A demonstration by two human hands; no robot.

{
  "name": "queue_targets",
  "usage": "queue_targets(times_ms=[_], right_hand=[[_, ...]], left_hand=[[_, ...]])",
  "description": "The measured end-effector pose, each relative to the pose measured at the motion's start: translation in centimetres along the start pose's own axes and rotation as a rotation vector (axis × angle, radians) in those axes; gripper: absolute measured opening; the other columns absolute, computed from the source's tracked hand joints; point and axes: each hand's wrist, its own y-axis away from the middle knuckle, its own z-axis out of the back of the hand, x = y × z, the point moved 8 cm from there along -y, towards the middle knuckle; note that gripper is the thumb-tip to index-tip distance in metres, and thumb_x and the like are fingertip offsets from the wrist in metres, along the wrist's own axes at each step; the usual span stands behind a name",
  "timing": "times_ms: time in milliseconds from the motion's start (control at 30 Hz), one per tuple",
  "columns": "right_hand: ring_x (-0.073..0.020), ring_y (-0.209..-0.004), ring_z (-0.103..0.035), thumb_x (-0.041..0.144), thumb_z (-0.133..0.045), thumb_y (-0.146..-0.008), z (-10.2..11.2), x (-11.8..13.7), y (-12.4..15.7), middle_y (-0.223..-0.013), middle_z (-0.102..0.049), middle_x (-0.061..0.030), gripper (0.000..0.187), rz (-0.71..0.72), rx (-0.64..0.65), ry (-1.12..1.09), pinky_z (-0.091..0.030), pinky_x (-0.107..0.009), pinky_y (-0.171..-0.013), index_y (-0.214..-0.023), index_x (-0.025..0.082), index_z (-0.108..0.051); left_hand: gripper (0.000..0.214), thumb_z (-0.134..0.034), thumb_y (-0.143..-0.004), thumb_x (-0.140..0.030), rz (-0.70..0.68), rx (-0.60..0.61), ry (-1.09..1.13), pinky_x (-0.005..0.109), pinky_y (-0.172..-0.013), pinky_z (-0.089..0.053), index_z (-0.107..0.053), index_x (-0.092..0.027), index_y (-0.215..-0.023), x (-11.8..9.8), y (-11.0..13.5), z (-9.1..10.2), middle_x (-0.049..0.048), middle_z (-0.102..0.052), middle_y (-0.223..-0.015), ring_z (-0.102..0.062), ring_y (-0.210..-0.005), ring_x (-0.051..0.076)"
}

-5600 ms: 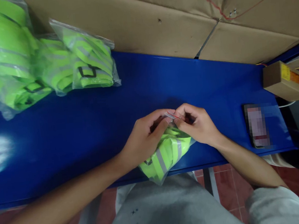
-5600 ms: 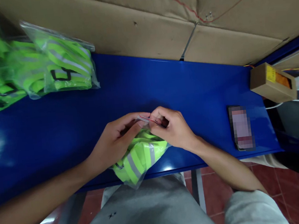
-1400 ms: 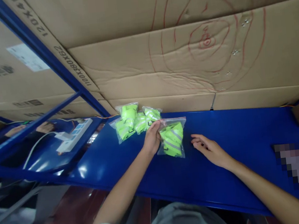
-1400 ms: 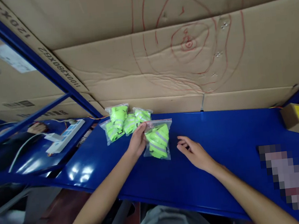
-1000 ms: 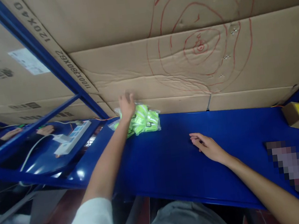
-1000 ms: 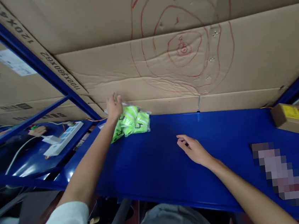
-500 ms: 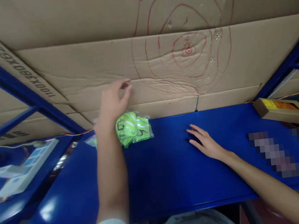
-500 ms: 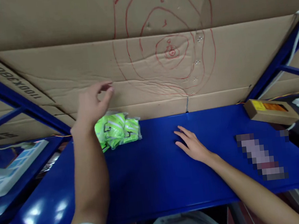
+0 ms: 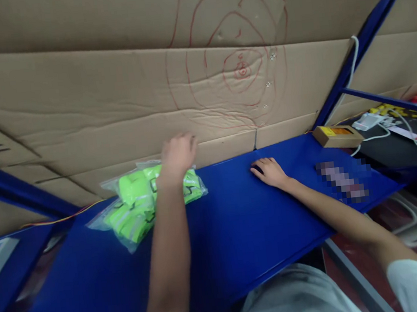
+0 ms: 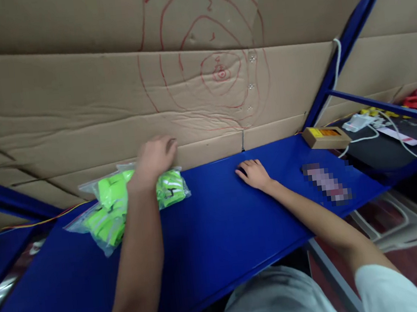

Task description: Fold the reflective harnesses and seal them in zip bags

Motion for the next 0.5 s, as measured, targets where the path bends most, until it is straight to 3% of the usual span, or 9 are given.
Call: queue_targets(times_ms=[67,133,233,300,367,433,500], right_hand=[[-0.0318,-0.147,-0.044,0.049,-0.031,-0.108,0.3,-0.2,-2.0,-0.157,-0.051,-0.0175,0.056,-0.078,-0.05,0.007,-0.028,-0.051,-0.122,-0.147,0.016,-0.055],[-0.0361,-0.155,-0.029,0.052,-0.035,-0.107,0.0,-0.6,-3.7,-0.168,-0.034,-0.0187,0.062,-0.153,-0.066,0.012,-0.017,-0.061,-0.125,-0.155,0.014,-0.045],[-0.041,-0.158,-0.021,0.058,-0.033,-0.107,-1.2,-1.5,-4.9,-0.171,-0.026,-0.019,0.067,-0.233,-0.012,0.002,-0.008,-0.075,-0.121,-0.158,0.016,-0.042],[-0.0393,-0.159,-0.021,0.06,-0.026,-0.107,-2.1,-2.1,-4.9,-0.171,-0.027,-0.0184,0.069,-0.261,0.027,-0.008,-0.006,-0.076,-0.121,-0.16,0.018,-0.041],[-0.0371,-0.16,-0.02,0.062,-0.024,-0.107,-2.8,-2.7,-4.8,-0.171,-0.027,-0.0179,0.071,-0.278,0.053,-0.016,-0.006,-0.073,-0.123,-0.162,0.019,-0.037],[-0.0368,-0.16,-0.018,0.064,-0.025,-0.106,-3.2,-3.1,-4.7,-0.172,-0.024,-0.0177,0.073,-0.287,0.074,-0.026,-0.006,-0.069,-0.125,-0.163,0.019,-0.035],[-0.0364,-0.161,-0.016,0.065,-0.025,-0.106,-3.4,-3.2,-4.8,-0.172,-0.023,-0.0175,0.074,-0.288,0.087,-0.038,-0.006,-0.067,-0.126,-0.164,0.018,-0.034]], left_hand=[[0.041,-0.043,-0.101,-0.038,-0.091,0.036,-0.002,0.054,-0.11,-0.044,-0.07,-0.017,-0.125,-4.7,0.3,-1.9,0.0192,-0.069,-0.127,-0.063,-0.122,0.037],[0.046,-0.037,-0.104,-0.04,-0.159,0.071,-0.001,0.054,-0.115,-0.039,-0.067,-0.015,-0.13,-8.7,1.2,-4.7,0.0217,-0.065,-0.133,-0.058,-0.13,0.038],[0.054,-0.039,-0.104,-0.046,-0.222,0.146,0.01,0.055,-0.124,-0.027,-0.059,-0.016,-0.145,-12.1,3.1,-10.2,0.0227,-0.047,-0.157,-0.042,-0.147,0.038],[0.059,-0.044,-0.103,-0.051,-0.213,0.212,0.026,0.056,-0.129,-0.017,-0.051,-0.022,-0.153,-12.3,4.3,-14.0,0.0178,-0.034,-0.168,-0.03,-0.156,0.037],[0.066,-0.042,-0.102,-0.056,-0.135,0.276,0.035,0.063,-0.127,-0.016,-0.043,-0.023,-0.159,-10.9,5.1,-17.2,0.0179,-0.025,-0.172,-0.024,-0.159,0.039],[0.073,-0.038,-0.102,-0.061,-0.058,0.331,0.035,0.069,-0.125,-0.016,-0.035,-0.022,-0.163,-9.2,5.6,-19.3,0.0195,-0.019,-0.173,-0.018,-0.16,0.041],[0.075,-0.037,-0.101,-0.063,-0.032,0.373,0.032,0.068,-0.126,-0.014,-0.032,-0.023,-0.164,-8.1,5.8,-20.4,0.0175,-0.015,-0.174,-0.013,-0.162,0.039]])
